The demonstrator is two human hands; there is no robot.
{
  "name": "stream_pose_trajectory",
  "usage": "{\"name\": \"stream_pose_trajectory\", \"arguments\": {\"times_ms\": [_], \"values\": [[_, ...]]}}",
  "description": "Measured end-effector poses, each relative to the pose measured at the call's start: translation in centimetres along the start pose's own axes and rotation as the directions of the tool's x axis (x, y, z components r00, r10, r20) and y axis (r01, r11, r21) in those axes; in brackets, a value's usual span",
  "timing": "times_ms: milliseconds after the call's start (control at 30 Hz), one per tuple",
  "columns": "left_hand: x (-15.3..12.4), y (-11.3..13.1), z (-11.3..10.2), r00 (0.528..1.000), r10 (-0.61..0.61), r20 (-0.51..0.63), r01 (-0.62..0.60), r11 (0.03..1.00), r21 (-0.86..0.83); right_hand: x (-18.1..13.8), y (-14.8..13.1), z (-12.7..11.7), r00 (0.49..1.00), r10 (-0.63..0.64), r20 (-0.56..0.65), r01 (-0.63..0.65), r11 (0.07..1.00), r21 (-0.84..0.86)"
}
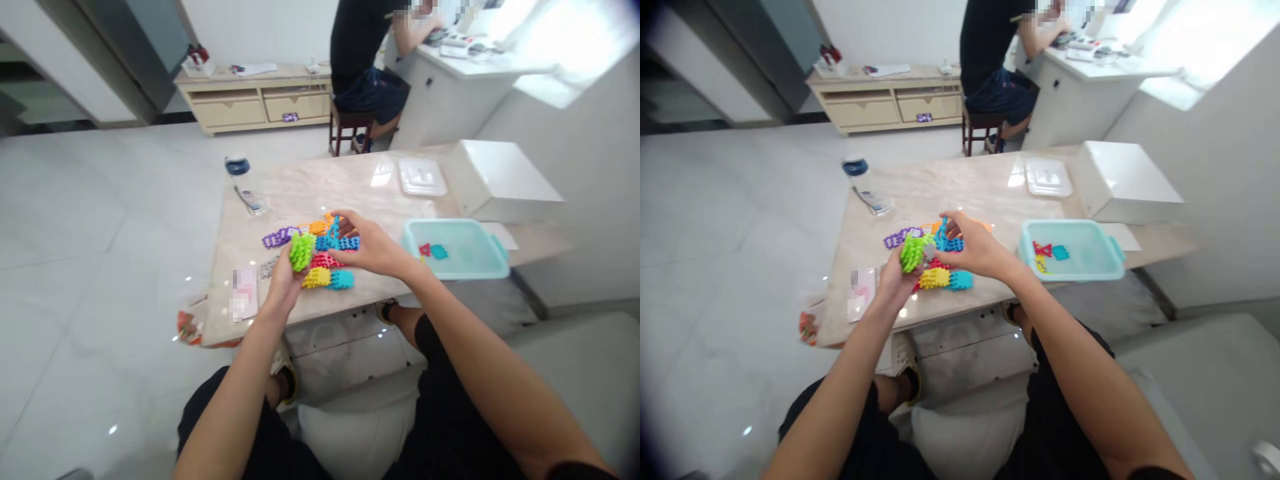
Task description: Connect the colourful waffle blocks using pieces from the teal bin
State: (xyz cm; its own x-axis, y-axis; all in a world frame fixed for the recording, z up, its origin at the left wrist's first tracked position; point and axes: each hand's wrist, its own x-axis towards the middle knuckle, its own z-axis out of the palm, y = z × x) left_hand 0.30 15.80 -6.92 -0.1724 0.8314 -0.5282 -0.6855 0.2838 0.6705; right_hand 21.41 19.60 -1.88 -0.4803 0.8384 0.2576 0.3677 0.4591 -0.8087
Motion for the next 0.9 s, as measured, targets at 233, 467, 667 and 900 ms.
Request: {"name": "stream_pose_trajectory", "arguments": {"times_ms": [233, 467, 667, 900], "values": [[0.5, 1.3, 0.8, 0.995, -0.064, 0.077, 0.059, 0.996, 0.069, -3.5, 6.3, -10.9, 0.856, 0.416, -0.306, -0.424, 0.904, 0.042], [0.5, 0.8, 2.4, 0.985, -0.07, 0.157, 0.056, 0.994, 0.089, -10.9, 10.1, -17.3, 0.683, 0.68, -0.265, -0.707, 0.525, -0.474], [0.8, -0.9, 3.5, 0.988, -0.094, 0.122, 0.084, 0.993, 0.08, -11.8, 9.8, -16.8, 0.71, 0.633, -0.308, -0.659, 0.445, -0.606], [-0.3, -2.2, 2.4, 0.99, -0.093, 0.104, 0.098, 0.994, -0.038, -6.7, 2.8, -8.3, 0.963, 0.189, -0.194, -0.26, 0.843, -0.471]]}}
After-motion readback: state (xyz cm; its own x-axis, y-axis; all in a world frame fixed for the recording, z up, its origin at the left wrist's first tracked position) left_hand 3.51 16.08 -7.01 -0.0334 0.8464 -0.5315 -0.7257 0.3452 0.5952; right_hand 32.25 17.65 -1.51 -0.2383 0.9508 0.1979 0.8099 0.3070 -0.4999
